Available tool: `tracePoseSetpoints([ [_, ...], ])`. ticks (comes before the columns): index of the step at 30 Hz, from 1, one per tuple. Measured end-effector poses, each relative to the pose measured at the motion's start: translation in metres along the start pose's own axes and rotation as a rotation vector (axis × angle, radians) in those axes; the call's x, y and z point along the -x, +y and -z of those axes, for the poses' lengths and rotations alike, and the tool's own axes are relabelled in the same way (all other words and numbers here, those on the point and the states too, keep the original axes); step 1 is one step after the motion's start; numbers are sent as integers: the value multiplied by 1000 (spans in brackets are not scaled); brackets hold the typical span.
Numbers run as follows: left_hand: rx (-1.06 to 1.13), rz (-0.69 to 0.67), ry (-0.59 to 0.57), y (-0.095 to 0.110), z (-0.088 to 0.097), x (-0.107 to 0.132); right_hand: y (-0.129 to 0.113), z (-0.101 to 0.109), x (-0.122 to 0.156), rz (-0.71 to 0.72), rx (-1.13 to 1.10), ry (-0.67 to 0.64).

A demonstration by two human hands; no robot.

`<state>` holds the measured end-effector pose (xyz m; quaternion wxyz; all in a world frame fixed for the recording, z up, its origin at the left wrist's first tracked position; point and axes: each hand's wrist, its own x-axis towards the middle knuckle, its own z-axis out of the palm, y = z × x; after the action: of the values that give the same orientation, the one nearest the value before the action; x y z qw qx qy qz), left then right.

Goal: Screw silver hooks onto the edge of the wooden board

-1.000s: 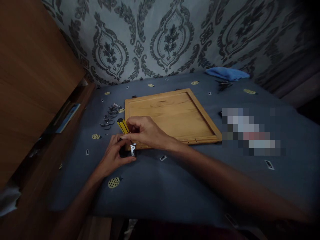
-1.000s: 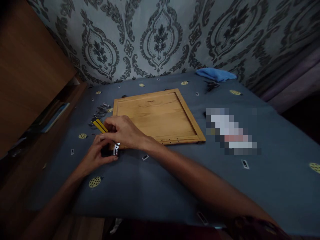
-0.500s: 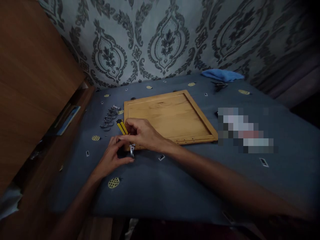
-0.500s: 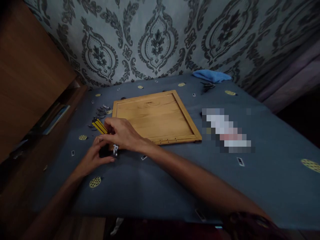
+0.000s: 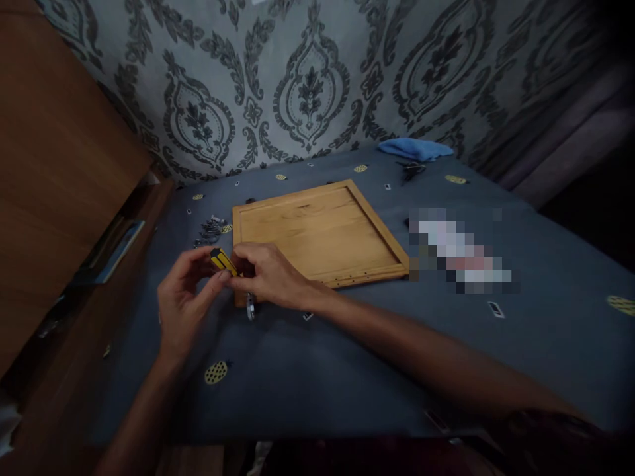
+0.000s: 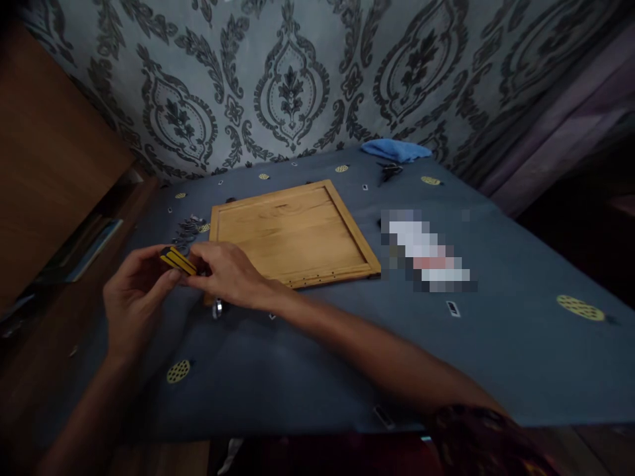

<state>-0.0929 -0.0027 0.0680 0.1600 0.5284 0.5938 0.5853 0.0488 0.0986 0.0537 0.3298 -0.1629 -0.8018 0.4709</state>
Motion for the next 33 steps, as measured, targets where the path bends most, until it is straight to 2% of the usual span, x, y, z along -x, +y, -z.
tracePoseSetpoints([
  [2,21,30,-11,-7,2,1,-1,-1,0,9,8,2],
  [5,20,52,-111,-24,6,10,-1,-1,1,-2,-15,-18],
  [8,-148,64,-286,-42,9,25,-1,1,1,-18,-32,-29],
  [12,-292,59,-362,-57,9,39,0,2,1,-25,-25,-19],
  [23,-481,23,-399,-60,8,40,3,2,6,-31,-71,30],
  [28,-532,-27,-408,-59,11,40,12,-3,15,-54,-24,-1],
  [30,-543,-39,-403,-64,15,46,15,-8,22,-57,69,-41],
  [33,-490,-115,-314,-85,18,45,22,-19,31,-50,194,-72],
])
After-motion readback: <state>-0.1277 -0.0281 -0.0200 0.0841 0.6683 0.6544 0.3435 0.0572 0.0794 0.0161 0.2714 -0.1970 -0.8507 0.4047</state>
